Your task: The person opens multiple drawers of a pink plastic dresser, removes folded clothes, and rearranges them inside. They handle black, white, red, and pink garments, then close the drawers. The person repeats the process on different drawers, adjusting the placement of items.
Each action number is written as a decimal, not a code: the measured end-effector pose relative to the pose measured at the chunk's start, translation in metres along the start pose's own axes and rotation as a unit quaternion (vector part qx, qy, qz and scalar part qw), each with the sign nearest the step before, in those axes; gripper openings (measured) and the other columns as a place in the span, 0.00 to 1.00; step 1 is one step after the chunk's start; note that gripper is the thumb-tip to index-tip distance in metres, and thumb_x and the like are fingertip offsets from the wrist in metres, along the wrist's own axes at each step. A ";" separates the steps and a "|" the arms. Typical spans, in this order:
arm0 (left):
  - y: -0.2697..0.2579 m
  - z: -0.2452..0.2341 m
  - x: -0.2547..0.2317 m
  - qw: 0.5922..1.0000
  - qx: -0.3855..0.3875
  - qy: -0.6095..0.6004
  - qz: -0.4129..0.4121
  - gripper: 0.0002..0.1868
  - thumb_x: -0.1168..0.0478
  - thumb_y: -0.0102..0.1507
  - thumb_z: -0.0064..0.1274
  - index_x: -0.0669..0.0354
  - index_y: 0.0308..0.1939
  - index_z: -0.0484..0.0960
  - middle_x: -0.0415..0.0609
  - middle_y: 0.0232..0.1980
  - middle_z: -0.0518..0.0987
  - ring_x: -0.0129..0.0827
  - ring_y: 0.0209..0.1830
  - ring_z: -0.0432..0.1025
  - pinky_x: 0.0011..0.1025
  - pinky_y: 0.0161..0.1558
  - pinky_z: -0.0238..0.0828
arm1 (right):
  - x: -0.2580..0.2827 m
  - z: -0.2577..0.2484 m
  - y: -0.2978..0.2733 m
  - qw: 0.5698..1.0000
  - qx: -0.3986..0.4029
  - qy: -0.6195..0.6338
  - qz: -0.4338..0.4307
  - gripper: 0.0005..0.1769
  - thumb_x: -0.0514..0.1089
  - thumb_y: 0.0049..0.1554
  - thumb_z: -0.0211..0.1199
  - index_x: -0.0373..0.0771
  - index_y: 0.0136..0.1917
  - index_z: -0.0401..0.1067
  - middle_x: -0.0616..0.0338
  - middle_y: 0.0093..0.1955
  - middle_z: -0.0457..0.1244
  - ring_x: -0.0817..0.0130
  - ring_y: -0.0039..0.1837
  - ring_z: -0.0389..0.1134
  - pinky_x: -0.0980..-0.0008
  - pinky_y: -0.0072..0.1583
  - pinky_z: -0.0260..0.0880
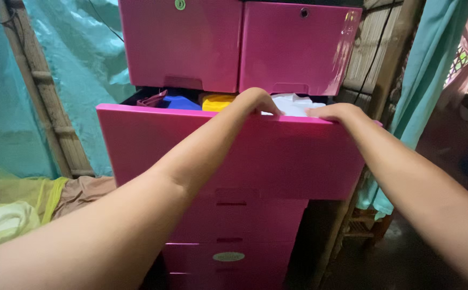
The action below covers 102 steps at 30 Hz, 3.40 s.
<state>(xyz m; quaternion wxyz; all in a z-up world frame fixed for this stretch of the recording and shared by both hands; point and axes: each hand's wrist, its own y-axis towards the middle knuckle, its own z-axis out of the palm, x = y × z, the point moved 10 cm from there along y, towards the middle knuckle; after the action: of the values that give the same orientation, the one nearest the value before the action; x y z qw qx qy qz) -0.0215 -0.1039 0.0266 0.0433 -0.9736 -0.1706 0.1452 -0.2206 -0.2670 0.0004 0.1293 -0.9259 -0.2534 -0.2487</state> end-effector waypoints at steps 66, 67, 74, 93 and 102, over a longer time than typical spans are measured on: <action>0.045 -0.022 0.037 0.965 -0.165 -0.194 0.065 0.11 0.59 0.48 0.65 0.58 0.33 0.89 0.47 0.32 0.85 0.25 0.29 0.78 0.23 0.33 0.73 | 0.170 0.065 -0.048 0.959 0.036 -0.185 -0.212 0.49 0.82 0.56 0.34 0.65 0.84 0.40 0.61 0.87 0.34 0.52 0.87 0.33 0.37 0.80 0.37; 0.049 -0.023 0.039 0.966 -0.174 -0.182 0.064 0.10 0.59 0.49 0.65 0.59 0.32 0.88 0.48 0.30 0.83 0.27 0.27 0.76 0.25 0.31 0.71 | 0.161 0.068 -0.041 0.961 0.036 -0.206 -0.183 0.48 0.82 0.55 0.34 0.69 0.84 0.38 0.65 0.88 0.30 0.53 0.87 0.28 0.36 0.80 0.33; 0.089 -0.004 0.028 0.979 -0.101 -0.138 0.113 0.07 0.61 0.52 0.57 0.61 0.26 0.84 0.47 0.22 0.74 0.26 0.20 0.65 0.32 0.22 0.59 | 0.141 0.054 -0.002 0.956 0.068 -0.149 -0.242 0.49 0.77 0.53 0.38 0.67 0.84 0.36 0.65 0.88 0.28 0.53 0.87 0.31 0.35 0.79 0.35; 0.073 -0.007 0.146 0.998 0.056 0.003 -0.013 0.63 0.36 0.50 0.65 0.41 0.81 0.45 0.51 0.83 0.48 0.43 0.81 0.50 0.43 0.76 0.47 | 0.078 0.040 0.026 0.973 0.014 -0.194 -0.122 0.52 0.80 0.56 0.39 0.64 0.85 0.29 0.49 0.88 0.28 0.52 0.88 0.27 0.44 0.81 0.31; -0.024 -0.075 0.163 0.989 -0.064 0.132 -0.027 0.40 0.32 0.53 0.59 0.48 0.64 0.83 0.50 0.71 0.78 0.46 0.70 0.71 0.47 0.67 0.67 | 0.078 0.046 0.043 0.977 0.047 -0.152 -0.142 0.54 0.80 0.56 0.41 0.61 0.85 0.27 0.49 0.88 0.29 0.53 0.88 0.27 0.46 0.81 0.33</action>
<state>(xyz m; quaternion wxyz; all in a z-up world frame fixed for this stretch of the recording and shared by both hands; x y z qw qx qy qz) 0.1401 -0.0273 0.0578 0.0069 -0.9801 -0.1984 0.0031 -0.1207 -0.2548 -0.0024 0.0959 -0.9004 -0.4102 -0.1089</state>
